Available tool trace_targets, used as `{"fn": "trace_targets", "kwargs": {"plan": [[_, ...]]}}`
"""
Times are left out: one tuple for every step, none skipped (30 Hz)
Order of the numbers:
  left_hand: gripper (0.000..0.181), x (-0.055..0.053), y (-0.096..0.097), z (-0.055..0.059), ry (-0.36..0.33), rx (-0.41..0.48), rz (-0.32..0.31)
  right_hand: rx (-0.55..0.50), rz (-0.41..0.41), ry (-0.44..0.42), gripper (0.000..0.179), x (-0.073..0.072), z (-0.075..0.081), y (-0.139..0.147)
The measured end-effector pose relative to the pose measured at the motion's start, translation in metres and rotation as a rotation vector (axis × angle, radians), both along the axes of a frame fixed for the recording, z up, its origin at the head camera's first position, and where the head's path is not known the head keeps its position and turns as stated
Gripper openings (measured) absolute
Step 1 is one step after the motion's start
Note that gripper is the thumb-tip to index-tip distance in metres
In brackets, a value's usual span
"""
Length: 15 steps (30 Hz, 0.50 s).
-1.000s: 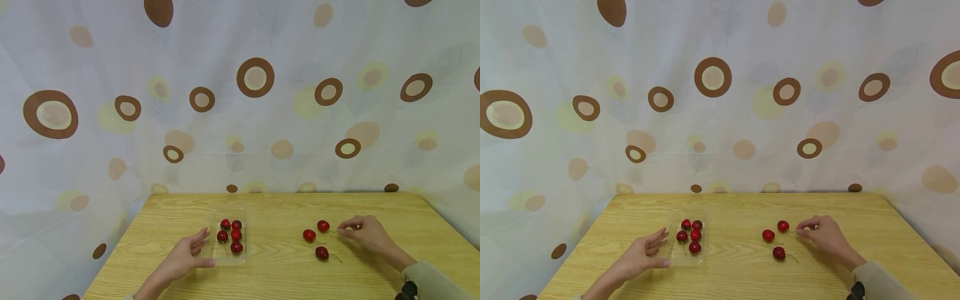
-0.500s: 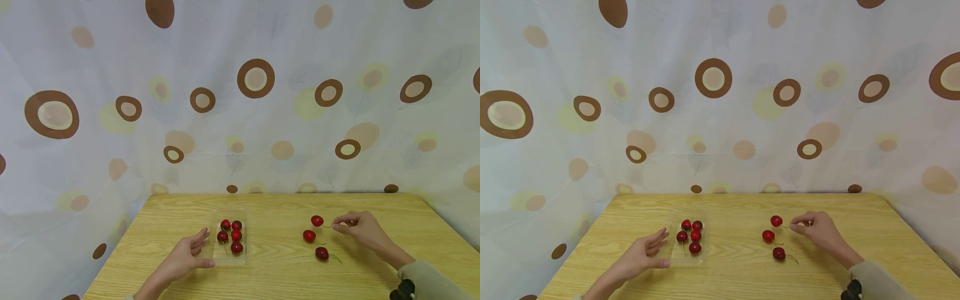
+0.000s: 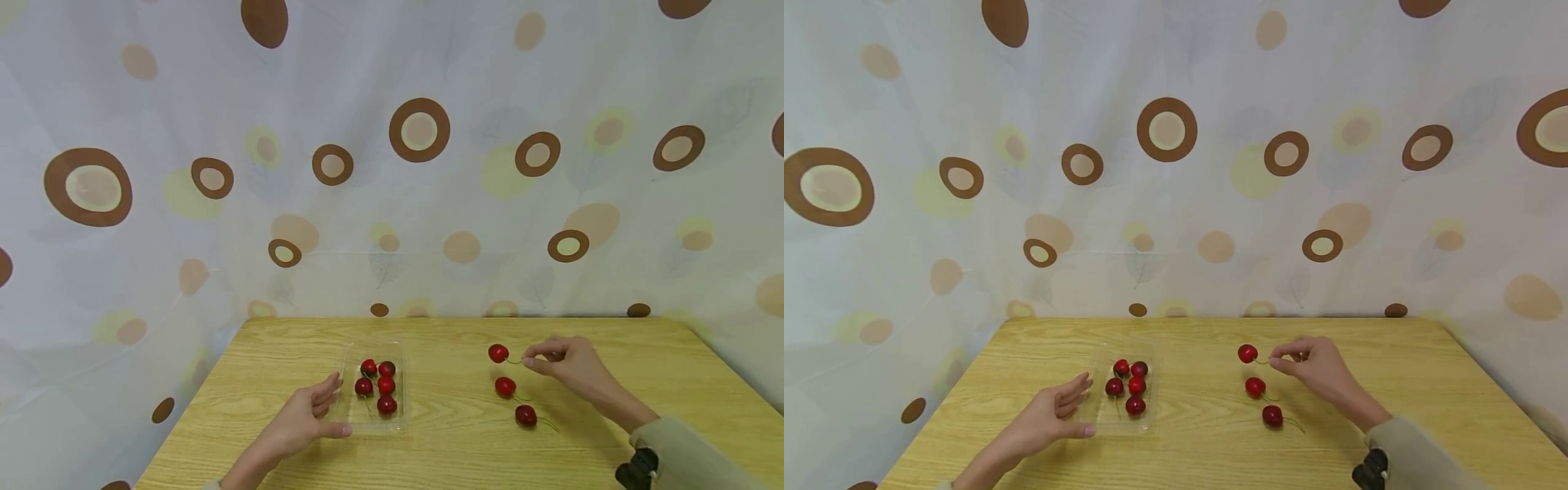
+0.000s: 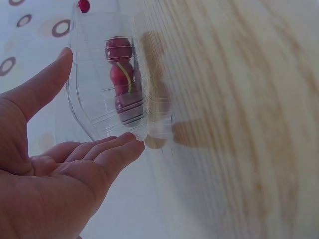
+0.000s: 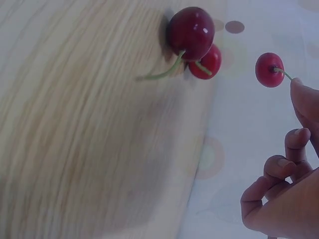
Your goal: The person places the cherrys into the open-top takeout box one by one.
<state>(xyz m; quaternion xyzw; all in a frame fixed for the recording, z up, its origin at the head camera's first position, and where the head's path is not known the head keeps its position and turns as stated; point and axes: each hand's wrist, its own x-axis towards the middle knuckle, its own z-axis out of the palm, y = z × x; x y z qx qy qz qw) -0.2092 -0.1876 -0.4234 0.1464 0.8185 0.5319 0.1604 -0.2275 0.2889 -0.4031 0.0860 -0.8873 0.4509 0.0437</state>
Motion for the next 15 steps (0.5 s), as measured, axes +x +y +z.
{"fn": "trace_targets", "kwargs": {"plan": [[0.1,0.0,0.0,0.0,-0.006,0.006,0.0,-0.005,0.004,0.005,0.02,0.0,0.001,-0.002],[0.1,0.0,0.0,0.0,-0.008,0.008,0.0,-0.012,0.008,0.009,0.02,-0.001,0.001,-0.005],[0.1,0.0,0.0,0.0,-0.009,0.009,0.001,-0.02,0.012,0.012,0.019,-0.002,0.002,-0.007],[0.1,0.0,0.0,0.0,-0.01,0.01,0.001,-0.029,0.019,0.015,0.018,-0.002,0.002,-0.01],[0.1,0.0,0.0,0.0,-0.011,0.009,0.001,-0.036,0.022,0.013,0.018,-0.003,0.002,-0.012],[0.1,0.0,0.0,0.0,-0.012,0.009,0.001,-0.044,0.026,0.013,0.018,-0.004,0.003,-0.014],[0.101,0.0,0.0,0.0,-0.014,0.009,0.001,-0.052,0.03,0.012,0.018,-0.005,0.003,-0.017],[0.101,0.0,0.0,0.0,-0.015,0.009,0.001,-0.058,0.036,0.012,0.018,-0.006,0.004,-0.019],[0.101,0.0,0.0,0.0,-0.016,0.008,0.002,-0.062,0.04,0.015,0.018,-0.007,0.005,-0.021],[0.101,0.0,0.0,0.0,-0.015,0.008,0.0,-0.064,0.045,0.019,0.018,-0.008,0.005,-0.023],[0.101,0.0,0.0,0.0,-0.014,0.009,-0.001,-0.068,0.05,0.024,0.018,-0.008,0.006,-0.025],[0.1,0.0,-0.001,0.0,-0.015,0.01,0.0,-0.075,0.056,0.029,0.018,-0.009,0.006,-0.027],[0.1,-0.001,-0.001,0.001,-0.015,0.012,0.0,-0.08,0.063,0.036,0.018,-0.01,0.007,-0.029],[0.1,-0.001,-0.001,0.001,-0.016,0.013,0.001,-0.084,0.072,0.043,0.017,-0.01,0.008,-0.031],[0.1,-0.001,-0.001,0.001,-0.016,0.013,0.001,-0.092,0.079,0.048,0.017,-0.01,0.009,-0.033]]}}
